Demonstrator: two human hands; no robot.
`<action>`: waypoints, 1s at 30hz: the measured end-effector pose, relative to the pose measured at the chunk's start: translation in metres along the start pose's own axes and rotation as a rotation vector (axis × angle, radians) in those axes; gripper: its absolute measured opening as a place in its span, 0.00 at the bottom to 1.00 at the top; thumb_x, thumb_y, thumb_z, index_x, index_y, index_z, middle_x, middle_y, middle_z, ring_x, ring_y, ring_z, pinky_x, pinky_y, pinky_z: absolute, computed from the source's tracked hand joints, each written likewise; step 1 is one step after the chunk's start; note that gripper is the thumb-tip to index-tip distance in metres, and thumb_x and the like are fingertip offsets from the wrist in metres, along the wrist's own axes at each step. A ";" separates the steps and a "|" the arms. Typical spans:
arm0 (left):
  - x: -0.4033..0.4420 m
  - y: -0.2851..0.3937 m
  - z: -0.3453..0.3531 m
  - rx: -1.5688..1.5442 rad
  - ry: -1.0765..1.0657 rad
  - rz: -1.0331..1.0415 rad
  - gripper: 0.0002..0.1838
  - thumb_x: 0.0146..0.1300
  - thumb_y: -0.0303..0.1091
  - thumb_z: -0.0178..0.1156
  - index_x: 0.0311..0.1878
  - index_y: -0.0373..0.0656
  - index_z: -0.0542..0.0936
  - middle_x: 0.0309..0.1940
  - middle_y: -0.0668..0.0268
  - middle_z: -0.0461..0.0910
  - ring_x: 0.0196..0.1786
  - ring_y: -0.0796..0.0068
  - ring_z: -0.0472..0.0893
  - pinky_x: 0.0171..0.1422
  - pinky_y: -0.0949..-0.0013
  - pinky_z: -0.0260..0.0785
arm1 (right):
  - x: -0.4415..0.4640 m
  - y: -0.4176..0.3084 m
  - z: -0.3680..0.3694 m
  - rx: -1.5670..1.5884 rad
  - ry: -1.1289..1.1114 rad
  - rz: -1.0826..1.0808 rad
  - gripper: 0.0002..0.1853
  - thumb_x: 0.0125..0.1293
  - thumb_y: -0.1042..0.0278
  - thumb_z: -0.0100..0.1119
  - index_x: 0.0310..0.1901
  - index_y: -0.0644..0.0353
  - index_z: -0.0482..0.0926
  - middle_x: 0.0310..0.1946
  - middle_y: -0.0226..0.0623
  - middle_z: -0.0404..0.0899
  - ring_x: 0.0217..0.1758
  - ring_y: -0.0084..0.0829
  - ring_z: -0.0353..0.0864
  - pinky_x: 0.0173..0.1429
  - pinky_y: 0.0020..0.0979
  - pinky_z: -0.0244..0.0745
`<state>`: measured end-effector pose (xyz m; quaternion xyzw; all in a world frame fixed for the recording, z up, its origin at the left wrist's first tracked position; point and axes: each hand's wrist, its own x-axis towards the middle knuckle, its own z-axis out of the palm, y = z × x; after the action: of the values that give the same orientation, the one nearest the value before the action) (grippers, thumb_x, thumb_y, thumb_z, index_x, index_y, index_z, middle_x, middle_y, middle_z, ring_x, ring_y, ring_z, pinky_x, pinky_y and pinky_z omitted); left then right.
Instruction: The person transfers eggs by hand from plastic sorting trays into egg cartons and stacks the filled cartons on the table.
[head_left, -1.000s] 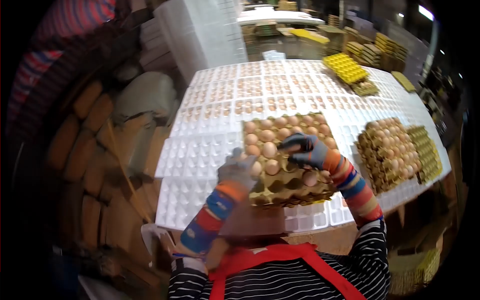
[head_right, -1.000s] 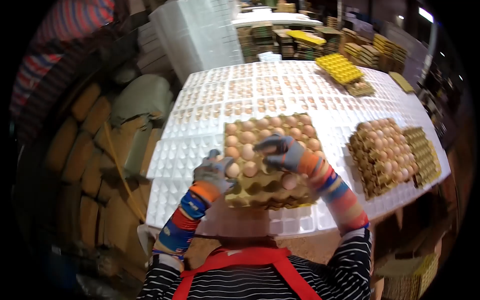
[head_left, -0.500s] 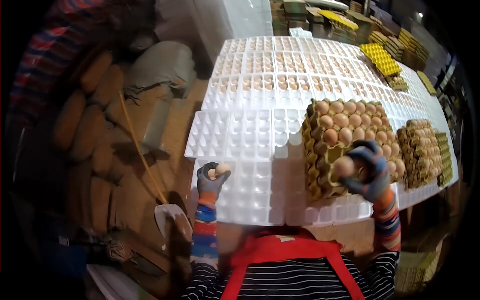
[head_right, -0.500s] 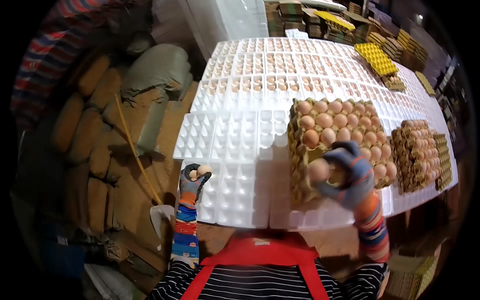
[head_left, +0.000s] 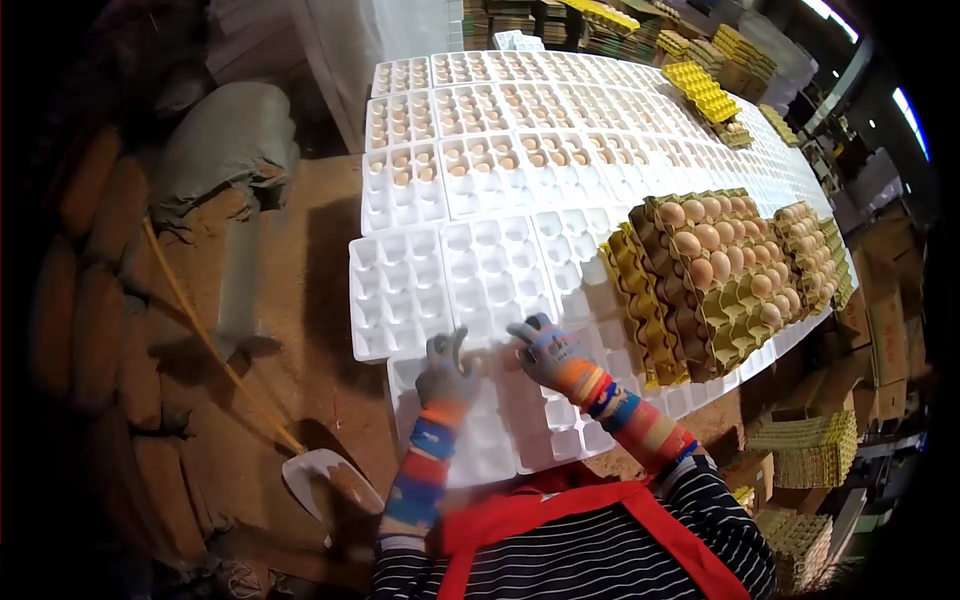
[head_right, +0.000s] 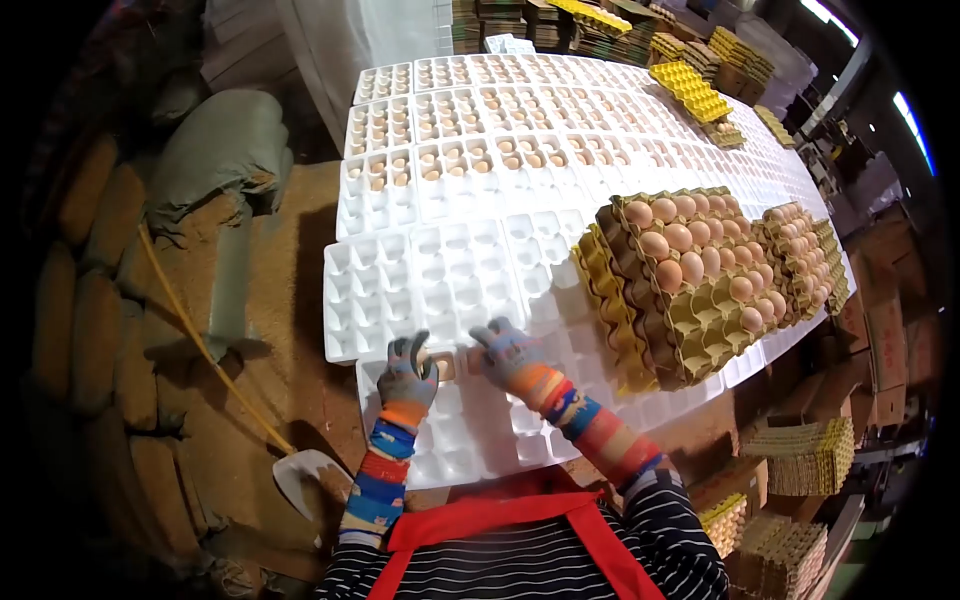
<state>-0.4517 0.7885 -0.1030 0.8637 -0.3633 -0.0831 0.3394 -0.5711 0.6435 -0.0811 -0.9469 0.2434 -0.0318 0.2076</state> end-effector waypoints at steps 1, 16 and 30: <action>0.009 0.005 0.001 -0.065 0.078 0.035 0.20 0.55 0.41 0.58 0.53 0.56 0.74 0.46 0.61 0.72 0.45 0.59 0.77 0.44 0.57 0.73 | 0.009 -0.002 0.002 0.034 0.043 -0.018 0.21 0.54 0.62 0.59 0.52 0.45 0.72 0.47 0.40 0.72 0.43 0.42 0.79 0.43 0.39 0.76; 0.106 -0.040 0.060 -0.862 0.159 -0.011 0.18 0.55 0.23 0.58 0.52 0.39 0.76 0.51 0.62 0.74 0.54 0.69 0.72 0.59 0.69 0.65 | 0.074 0.015 0.011 0.283 0.496 -0.265 0.16 0.54 0.74 0.56 0.47 0.56 0.78 0.42 0.39 0.78 0.46 0.41 0.76 0.50 0.37 0.71; 0.070 0.263 0.050 -0.101 0.144 0.839 0.31 0.45 0.51 0.66 0.52 0.47 0.76 0.42 0.56 0.74 0.43 0.57 0.77 0.44 0.57 0.71 | -0.083 0.148 -0.244 -0.453 0.256 -0.074 0.20 0.44 0.64 0.63 0.44 0.46 0.76 0.38 0.40 0.72 0.39 0.42 0.76 0.39 0.41 0.74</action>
<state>-0.5709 0.5812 0.0363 0.6268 -0.6539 0.1051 0.4104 -0.7491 0.4730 0.0846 -0.9658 0.2338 -0.1036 -0.0433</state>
